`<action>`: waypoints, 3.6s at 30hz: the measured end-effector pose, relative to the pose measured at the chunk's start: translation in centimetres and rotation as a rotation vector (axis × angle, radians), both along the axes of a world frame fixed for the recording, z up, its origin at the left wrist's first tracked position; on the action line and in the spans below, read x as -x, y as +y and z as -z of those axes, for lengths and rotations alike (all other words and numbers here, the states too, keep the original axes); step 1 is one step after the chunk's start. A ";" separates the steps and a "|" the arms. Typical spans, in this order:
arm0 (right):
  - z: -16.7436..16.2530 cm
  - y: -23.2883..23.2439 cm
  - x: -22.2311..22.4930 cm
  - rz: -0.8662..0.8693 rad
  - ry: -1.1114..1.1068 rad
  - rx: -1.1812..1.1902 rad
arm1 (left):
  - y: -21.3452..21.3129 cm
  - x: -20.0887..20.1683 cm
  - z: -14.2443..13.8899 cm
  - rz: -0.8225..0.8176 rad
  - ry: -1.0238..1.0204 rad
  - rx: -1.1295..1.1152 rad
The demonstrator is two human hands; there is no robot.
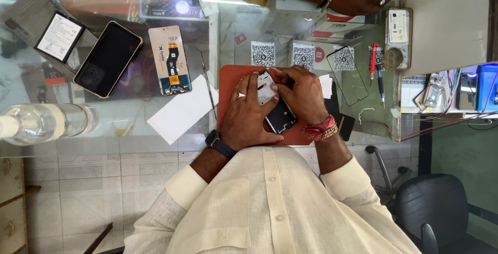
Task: The person uses a small metal tool to scrape and clean the edges of a disassembled smartphone frame placed on a red mat. The person repeatedly scrapes along the inner and outer edges of the frame, occasionally lifting the tool to inspect the surface. The person does not reassemble the device or move it to another location during the clip.
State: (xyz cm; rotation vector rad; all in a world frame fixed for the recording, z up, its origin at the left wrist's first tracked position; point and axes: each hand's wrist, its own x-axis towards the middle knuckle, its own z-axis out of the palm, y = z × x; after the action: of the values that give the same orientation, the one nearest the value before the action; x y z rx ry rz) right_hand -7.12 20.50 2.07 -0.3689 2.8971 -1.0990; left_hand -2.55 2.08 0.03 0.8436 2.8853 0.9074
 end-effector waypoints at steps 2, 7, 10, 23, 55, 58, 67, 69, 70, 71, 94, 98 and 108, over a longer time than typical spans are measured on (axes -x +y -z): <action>0.5 0.0 0.2 0.020 0.003 0.000 | 0.0 0.0 0.0 0.002 0.005 -0.007; 1.5 -0.7 0.4 0.005 0.112 -0.159 | -0.1 0.2 0.1 0.008 0.007 -0.020; 1.6 -1.3 0.2 -0.011 0.195 -0.260 | -0.1 0.3 0.1 0.016 0.001 -0.006; 2.7 3.3 0.3 0.276 0.000 0.068 | 0.0 0.3 -0.1 0.011 -0.021 0.002; 5.1 3.0 -1.0 0.169 0.152 -0.044 | 0.2 0.4 -0.2 0.006 -0.021 0.021; 4.5 3.8 -0.9 0.261 0.141 0.009 | 0.3 0.5 -0.2 0.008 -0.034 0.020; 1.8 3.4 -1.8 0.128 0.295 0.288 | 0.5 0.4 -0.5 0.011 -0.046 0.007; 1.9 3.4 -2.1 0.167 0.191 0.323 | 0.6 0.5 -0.6 0.014 -0.052 0.004; 2.0 3.4 -2.2 0.183 0.139 0.340 | 0.7 0.4 -0.6 0.010 -0.058 0.007; 2.1 3.2 -2.4 0.196 0.097 0.417 | 0.8 0.4 -0.6 0.006 -0.066 0.010; 3.3 2.2 -3.8 0.060 0.313 0.304 | 1.2 0.3 0.5 -0.011 -0.058 0.056; 2.9 1.9 -3.7 0.054 0.320 0.295 | 1.1 0.2 0.5 -0.013 -0.065 0.056; 1.8 0.9 -3.4 0.041 0.408 0.224 | 0.9 0.5 -0.2 0.000 -0.050 0.026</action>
State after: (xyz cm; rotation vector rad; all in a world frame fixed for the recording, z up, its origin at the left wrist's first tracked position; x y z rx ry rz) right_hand -3.72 21.45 0.26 -0.6083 3.1365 -1.5241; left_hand -3.05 3.00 0.19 0.8076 2.8484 0.8755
